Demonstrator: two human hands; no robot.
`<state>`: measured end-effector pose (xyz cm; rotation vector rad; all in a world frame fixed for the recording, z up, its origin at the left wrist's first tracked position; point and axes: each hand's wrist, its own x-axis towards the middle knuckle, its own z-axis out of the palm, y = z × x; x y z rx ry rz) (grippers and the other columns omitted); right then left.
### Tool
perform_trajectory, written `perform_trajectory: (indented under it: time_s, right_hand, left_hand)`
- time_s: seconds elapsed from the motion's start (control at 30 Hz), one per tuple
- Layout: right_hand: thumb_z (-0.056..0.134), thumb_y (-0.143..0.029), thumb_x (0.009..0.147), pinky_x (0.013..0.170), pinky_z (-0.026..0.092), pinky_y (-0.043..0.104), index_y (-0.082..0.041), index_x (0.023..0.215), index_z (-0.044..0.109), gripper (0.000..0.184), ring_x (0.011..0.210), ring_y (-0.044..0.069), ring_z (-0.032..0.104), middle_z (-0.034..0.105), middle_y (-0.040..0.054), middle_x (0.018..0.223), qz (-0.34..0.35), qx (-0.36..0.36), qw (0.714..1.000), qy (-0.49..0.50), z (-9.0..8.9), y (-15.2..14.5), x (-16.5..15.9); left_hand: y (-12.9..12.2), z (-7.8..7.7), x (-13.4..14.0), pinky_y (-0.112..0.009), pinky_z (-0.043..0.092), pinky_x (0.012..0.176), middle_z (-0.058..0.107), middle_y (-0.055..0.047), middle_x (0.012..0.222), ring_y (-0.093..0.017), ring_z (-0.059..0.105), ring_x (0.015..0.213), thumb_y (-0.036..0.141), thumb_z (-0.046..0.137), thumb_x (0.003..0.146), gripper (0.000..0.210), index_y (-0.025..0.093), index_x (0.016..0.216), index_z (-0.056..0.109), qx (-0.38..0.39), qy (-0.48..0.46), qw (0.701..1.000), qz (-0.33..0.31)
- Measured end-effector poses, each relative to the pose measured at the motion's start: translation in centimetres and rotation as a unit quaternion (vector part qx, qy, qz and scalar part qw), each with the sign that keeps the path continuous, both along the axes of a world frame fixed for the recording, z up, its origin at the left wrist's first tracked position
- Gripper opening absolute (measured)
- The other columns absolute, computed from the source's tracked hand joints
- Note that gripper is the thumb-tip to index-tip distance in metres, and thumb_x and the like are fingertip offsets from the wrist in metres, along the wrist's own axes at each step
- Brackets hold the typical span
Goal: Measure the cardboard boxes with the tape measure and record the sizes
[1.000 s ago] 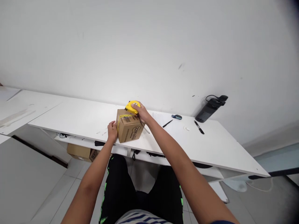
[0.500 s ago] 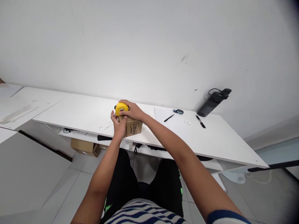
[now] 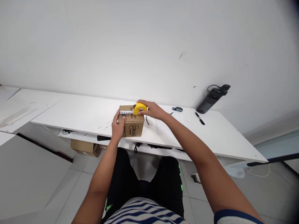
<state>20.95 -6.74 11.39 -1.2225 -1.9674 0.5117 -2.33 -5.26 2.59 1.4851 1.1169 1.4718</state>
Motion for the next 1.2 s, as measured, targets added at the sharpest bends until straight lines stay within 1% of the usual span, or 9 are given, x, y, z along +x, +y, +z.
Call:
perform_trajectory:
  time_s: [0.17, 0.33, 0.43, 0.53, 0.7, 0.83, 0.93, 1.1, 1.2]
  right_hand:
    - [0.074, -0.036, 0.08, 0.084, 0.051, 0.039, -0.036, 0.125, 0.065, 0.046, 0.1, 0.024, 0.063, 0.07, 0.0005, 0.116, -0.041, -0.029, 0.999, -0.004, 0.0, -2.4, 4.0]
    - [0.075, -0.032, 0.077, 0.078, 0.052, 0.037, -0.034, 0.115, 0.069, 0.039, 0.091, 0.023, 0.063, 0.071, 0.0001, 0.105, -0.042, -0.025, 0.999, 0.022, -0.1, -2.9, 4.2]
    - [0.077, -0.031, 0.074, 0.079, 0.052, 0.038, -0.032, 0.115, 0.069, 0.042, 0.09, 0.023, 0.064, 0.071, 0.001, 0.106, -0.05, -0.032, 0.997, 0.042, -0.1, -2.7, 3.7]
    - [0.08, -0.032, 0.07, 0.085, 0.052, 0.041, -0.031, 0.122, 0.067, 0.053, 0.096, 0.025, 0.063, 0.069, 0.0028, 0.115, -0.072, -0.042, 0.994, 0.067, -0.2, -2.3, 3.3]
    - [0.077, -0.036, 0.072, 0.096, 0.048, 0.047, -0.029, 0.133, 0.059, 0.063, 0.109, 0.028, 0.06, 0.065, 0.0063, 0.126, -0.085, -0.029, 0.995, 0.05, -0.1, -1.4, 2.2]
    - [0.075, -0.034, 0.074, 0.1, 0.047, 0.048, -0.025, 0.128, 0.061, 0.056, 0.111, 0.028, 0.061, 0.065, 0.0074, 0.127, -0.063, -0.006, 0.997, 0.053, 0.1, -0.7, 0.4]
    - [0.073, -0.034, 0.077, 0.103, 0.045, 0.048, -0.026, 0.127, 0.061, 0.052, 0.118, 0.029, 0.059, 0.064, 0.0073, 0.131, -0.021, 0.017, 0.999, 0.03, 0.1, 0.3, -2.4]
    - [0.064, -0.036, 0.088, 0.105, 0.045, 0.047, -0.021, 0.142, 0.047, 0.059, 0.125, 0.03, 0.056, 0.056, 0.014, 0.14, -0.005, 0.045, 0.998, -0.049, -0.7, 2.9, -8.4]
    - [0.061, -0.035, 0.091, 0.105, 0.046, 0.045, -0.022, 0.146, 0.041, 0.06, 0.126, 0.029, 0.056, 0.054, 0.0139, 0.141, 0.019, 0.044, 0.997, -0.059, -1.1, 4.0, -10.5]
  left_hand:
    - [0.2, -0.7, -0.2, -0.038, 0.037, 0.118, 0.052, -0.008, 0.152, -0.026, 0.048, 0.14, 0.043, 0.058, 0.094, 0.054, 0.024, 0.144, 0.055, 0.035, 0.034, 0.999, 0.016]
    - [0.4, -1.2, -0.2, -0.034, 0.035, 0.119, 0.052, -0.007, 0.152, -0.024, 0.045, 0.143, 0.044, 0.053, 0.096, 0.053, 0.023, 0.145, 0.055, 0.062, 0.044, 0.997, 0.033]
    - [0.5, -1.4, 0.0, -0.034, 0.035, 0.119, 0.05, -0.007, 0.153, -0.024, 0.045, 0.143, 0.046, 0.052, 0.097, 0.054, 0.023, 0.145, 0.054, 0.061, 0.038, 0.997, 0.03]
    - [0.5, -1.5, 0.2, -0.033, 0.035, 0.119, 0.049, -0.007, 0.154, -0.024, 0.045, 0.142, 0.049, 0.051, 0.097, 0.056, 0.023, 0.146, 0.052, 0.06, 0.028, 0.997, 0.031]
    - [0.3, -1.5, 0.7, -0.034, 0.037, 0.117, 0.047, -0.007, 0.156, -0.025, 0.046, 0.142, 0.051, 0.049, 0.097, 0.06, 0.023, 0.15, 0.047, 0.021, -0.01, 0.999, 0.03]
    - [0.3, -1.4, 0.8, -0.035, 0.038, 0.117, 0.047, -0.007, 0.157, -0.025, 0.047, 0.141, 0.05, 0.049, 0.097, 0.062, 0.023, 0.153, 0.043, 0.002, -0.02, 1.0, 0.02]
    - [0.4, -1.5, 1.0, -0.036, 0.04, 0.115, 0.047, -0.007, 0.156, -0.025, 0.049, 0.14, 0.053, 0.047, 0.097, 0.063, 0.025, 0.153, 0.042, 0.001, -0.019, 1.0, 0.023]
    - [0.3, -1.3, 1.6, -0.034, 0.04, 0.115, 0.043, -0.01, 0.159, -0.026, 0.046, 0.143, 0.06, 0.045, 0.096, 0.07, 0.023, 0.155, 0.038, 0.026, -0.02, 0.998, 0.062]
    - [0.0, -1.4, 1.9, -0.033, 0.041, 0.114, 0.043, -0.012, 0.159, -0.026, 0.046, 0.143, 0.063, 0.041, 0.097, 0.076, 0.022, 0.159, 0.029, 0.055, -0.024, 0.995, 0.078]
